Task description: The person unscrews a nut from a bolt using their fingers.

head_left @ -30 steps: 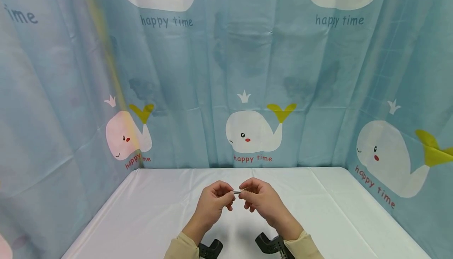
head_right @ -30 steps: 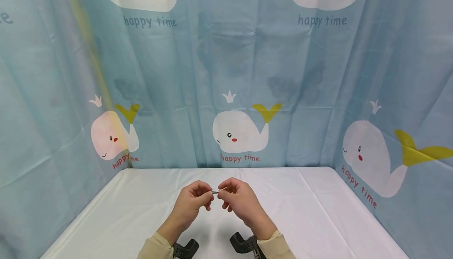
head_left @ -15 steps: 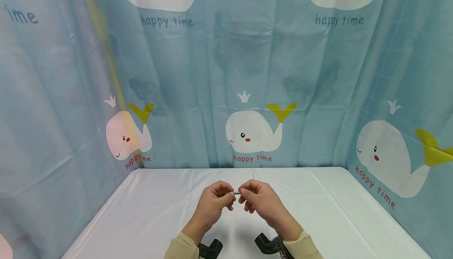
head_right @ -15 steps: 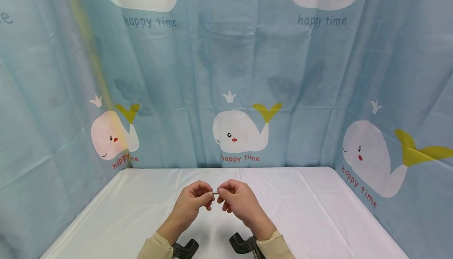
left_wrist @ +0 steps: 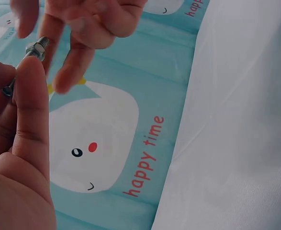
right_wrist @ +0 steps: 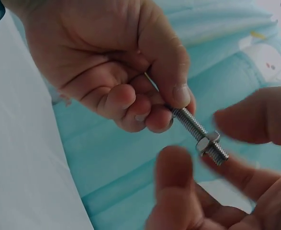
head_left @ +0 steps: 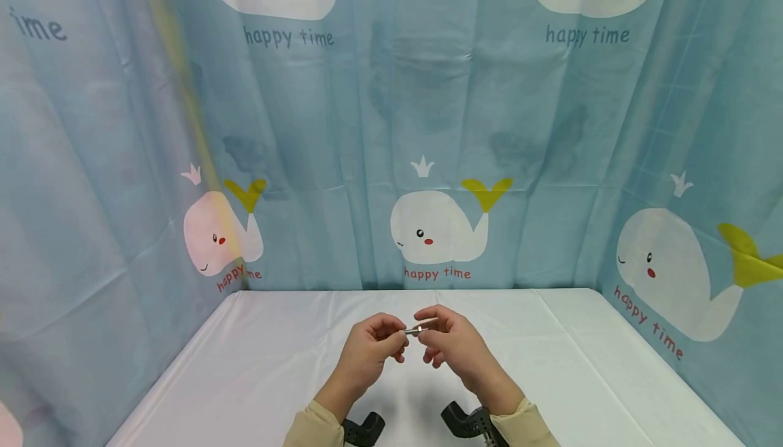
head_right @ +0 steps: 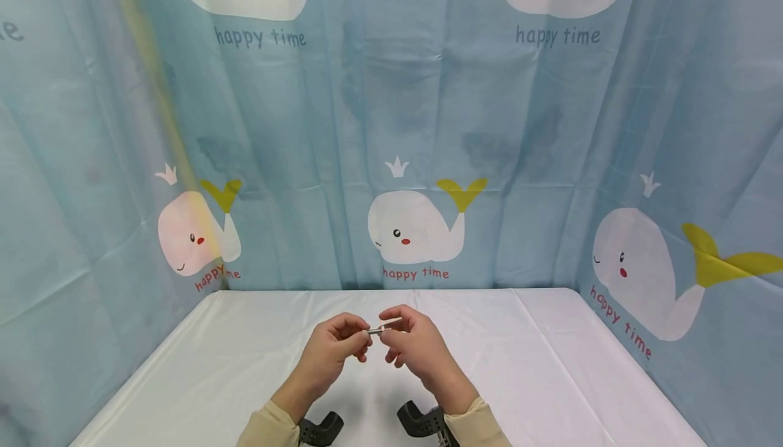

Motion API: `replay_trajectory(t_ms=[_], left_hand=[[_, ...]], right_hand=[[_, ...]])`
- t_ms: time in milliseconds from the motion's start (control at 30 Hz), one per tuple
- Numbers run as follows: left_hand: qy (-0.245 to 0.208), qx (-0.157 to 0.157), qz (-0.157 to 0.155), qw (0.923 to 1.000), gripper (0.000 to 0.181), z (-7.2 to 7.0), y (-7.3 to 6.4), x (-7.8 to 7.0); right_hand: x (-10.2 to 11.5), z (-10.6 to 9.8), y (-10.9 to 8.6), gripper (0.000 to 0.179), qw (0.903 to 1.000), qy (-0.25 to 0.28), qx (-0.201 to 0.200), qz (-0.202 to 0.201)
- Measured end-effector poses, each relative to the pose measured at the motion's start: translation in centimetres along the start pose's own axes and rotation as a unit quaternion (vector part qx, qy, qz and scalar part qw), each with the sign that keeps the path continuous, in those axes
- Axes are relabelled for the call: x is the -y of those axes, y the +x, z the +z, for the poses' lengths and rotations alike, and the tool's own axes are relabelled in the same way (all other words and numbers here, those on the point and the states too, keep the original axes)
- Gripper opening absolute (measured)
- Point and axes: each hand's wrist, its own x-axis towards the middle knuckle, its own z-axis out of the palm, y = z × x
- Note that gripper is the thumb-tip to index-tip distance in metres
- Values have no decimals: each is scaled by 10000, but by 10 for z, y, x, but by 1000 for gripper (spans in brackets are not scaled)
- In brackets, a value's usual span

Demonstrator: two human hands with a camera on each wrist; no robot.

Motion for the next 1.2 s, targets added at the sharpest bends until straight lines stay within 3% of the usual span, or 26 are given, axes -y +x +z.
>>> replay_trajectory(t_ms=[133,600,900,1133,1200], left_hand=[[-53,31,19,10000,12,0,0,-1],[-62,32,54,10000,14,2,-2,-4],[0,12,16,10000,13,2,-2,-3],[43,13,-11,10000,10,1,0,-1],[40,16,26,10000,10,0,0,-1]], right_hand=[[-1,-1,0,28,9999,18,86,127],[1,0,0,16,9993,-224,121,-268],[-5,-2,1,32,9995,5,306,127],[-4,-2,1,14,9992,-137,313,-228],[-3,-2,1,16,9987,-225,334,-314]])
